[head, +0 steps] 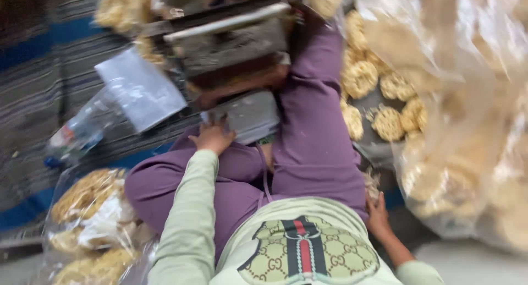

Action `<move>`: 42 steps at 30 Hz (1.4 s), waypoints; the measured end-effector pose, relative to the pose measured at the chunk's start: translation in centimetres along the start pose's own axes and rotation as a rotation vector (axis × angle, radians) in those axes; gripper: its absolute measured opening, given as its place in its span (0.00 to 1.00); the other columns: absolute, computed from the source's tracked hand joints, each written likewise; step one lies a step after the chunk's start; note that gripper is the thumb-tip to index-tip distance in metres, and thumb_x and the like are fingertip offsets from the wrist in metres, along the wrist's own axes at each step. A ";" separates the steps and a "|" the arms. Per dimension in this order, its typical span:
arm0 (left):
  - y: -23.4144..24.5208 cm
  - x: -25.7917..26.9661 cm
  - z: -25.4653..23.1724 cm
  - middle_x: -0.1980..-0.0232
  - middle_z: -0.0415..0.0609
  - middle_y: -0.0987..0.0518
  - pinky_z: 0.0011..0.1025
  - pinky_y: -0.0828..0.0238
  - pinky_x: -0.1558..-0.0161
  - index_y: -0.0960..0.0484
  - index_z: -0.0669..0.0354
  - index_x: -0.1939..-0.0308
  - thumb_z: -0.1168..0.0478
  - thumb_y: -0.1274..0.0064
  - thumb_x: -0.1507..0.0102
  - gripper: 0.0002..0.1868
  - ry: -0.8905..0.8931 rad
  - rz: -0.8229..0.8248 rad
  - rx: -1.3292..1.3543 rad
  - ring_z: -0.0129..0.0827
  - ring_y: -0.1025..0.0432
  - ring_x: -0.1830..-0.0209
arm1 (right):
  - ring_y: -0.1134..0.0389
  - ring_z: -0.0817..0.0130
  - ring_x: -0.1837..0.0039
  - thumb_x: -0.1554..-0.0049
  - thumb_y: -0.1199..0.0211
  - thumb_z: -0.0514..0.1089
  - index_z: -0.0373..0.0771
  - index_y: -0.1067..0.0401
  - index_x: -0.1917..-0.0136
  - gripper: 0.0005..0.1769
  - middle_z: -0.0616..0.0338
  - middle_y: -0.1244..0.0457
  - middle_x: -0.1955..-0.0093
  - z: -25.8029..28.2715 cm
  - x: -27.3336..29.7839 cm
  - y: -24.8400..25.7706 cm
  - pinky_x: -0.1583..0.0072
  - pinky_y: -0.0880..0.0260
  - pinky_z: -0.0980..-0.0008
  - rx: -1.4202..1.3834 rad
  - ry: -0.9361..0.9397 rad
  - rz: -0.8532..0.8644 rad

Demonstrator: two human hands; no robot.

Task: Packaging individual snacks into plastic bags and sealing them using a manual heat sealer

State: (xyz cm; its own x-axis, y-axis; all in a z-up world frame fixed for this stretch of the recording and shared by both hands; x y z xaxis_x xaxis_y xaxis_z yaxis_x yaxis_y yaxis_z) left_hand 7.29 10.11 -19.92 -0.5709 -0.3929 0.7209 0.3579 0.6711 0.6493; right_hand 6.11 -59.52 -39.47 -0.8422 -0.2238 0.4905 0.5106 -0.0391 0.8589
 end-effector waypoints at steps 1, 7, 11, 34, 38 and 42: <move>-1.8 -1.4 -0.1 0.14 0.37 0.61 0.85 0.64 0.35 0.47 0.27 0.21 0.37 0.59 0.38 0.40 -0.029 0.024 -0.027 0.53 0.59 0.18 | 0.39 0.32 0.28 0.57 0.29 0.48 0.68 0.49 0.19 0.56 0.35 0.71 0.11 3.0 1.6 1.5 0.36 0.33 0.56 -0.012 -0.044 0.002; -5.3 -3.5 -1.4 0.14 0.42 0.74 0.89 0.82 0.38 0.65 0.33 0.17 0.37 0.55 0.34 0.48 0.128 0.014 -0.253 0.64 0.70 0.16 | 0.54 0.33 0.19 0.46 0.32 0.47 0.62 0.36 0.23 0.38 0.35 0.59 0.17 6.6 -2.9 4.5 0.20 0.53 0.47 -0.488 -0.092 -0.369; -6.1 -5.1 0.6 0.20 0.53 0.43 0.84 0.63 0.36 0.47 0.47 0.20 0.41 0.52 0.37 0.44 0.039 -0.250 -0.157 0.54 0.59 0.18 | 0.27 0.41 0.45 0.42 0.45 0.64 0.53 0.31 0.46 0.19 0.46 0.29 0.52 4.3 -8.1 4.5 0.45 0.29 0.38 -0.161 -0.280 -0.104; -0.9 3.8 4.6 0.68 0.50 0.23 0.33 0.12 0.68 0.20 0.60 0.48 0.68 0.47 0.32 0.08 -0.259 -0.548 1.580 0.32 0.22 0.75 | 0.29 0.61 0.53 0.43 0.36 0.55 0.36 0.23 0.56 0.18 0.48 0.32 0.57 10.5 -21.2 22.3 0.48 0.27 0.60 -1.299 -0.248 -1.013; 0.6 7.6 3.1 0.49 0.51 0.20 0.18 0.26 0.72 0.26 0.56 0.61 0.74 0.46 0.37 0.09 -0.303 -0.566 1.463 0.23 0.27 0.73 | 0.39 0.42 0.31 0.39 0.33 0.58 0.35 0.31 0.38 0.28 0.43 0.39 0.35 4.2 -26.1 16.4 0.31 0.37 0.49 -1.007 -0.458 -0.822; 3.6 12.0 2.0 0.29 0.52 0.28 0.08 0.43 0.83 0.33 0.54 0.51 0.79 0.60 0.40 0.19 -0.430 -0.674 1.290 0.11 0.38 0.85 | 0.32 0.44 0.41 0.47 0.25 0.55 0.35 0.22 0.53 0.22 0.45 0.36 0.45 2.3 -27.9 14.3 0.39 0.30 0.58 -0.612 -0.447 -1.024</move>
State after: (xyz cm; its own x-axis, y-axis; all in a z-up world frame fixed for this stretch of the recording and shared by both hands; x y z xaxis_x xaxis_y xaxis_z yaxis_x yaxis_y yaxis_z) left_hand 0.23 9.03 -9.42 -0.6066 -0.7869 0.1136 -0.7917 0.6109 0.0046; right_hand 36.48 -51.60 -40.49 -0.8210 0.5160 -0.2444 -0.5088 -0.4669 0.7233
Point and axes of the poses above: each hand's wrist, its own x-axis away from the middle knuckle, its own y-axis out of the back of the hand, z = x × y, the point moved 3 cm from there along -x, towards the middle knuckle
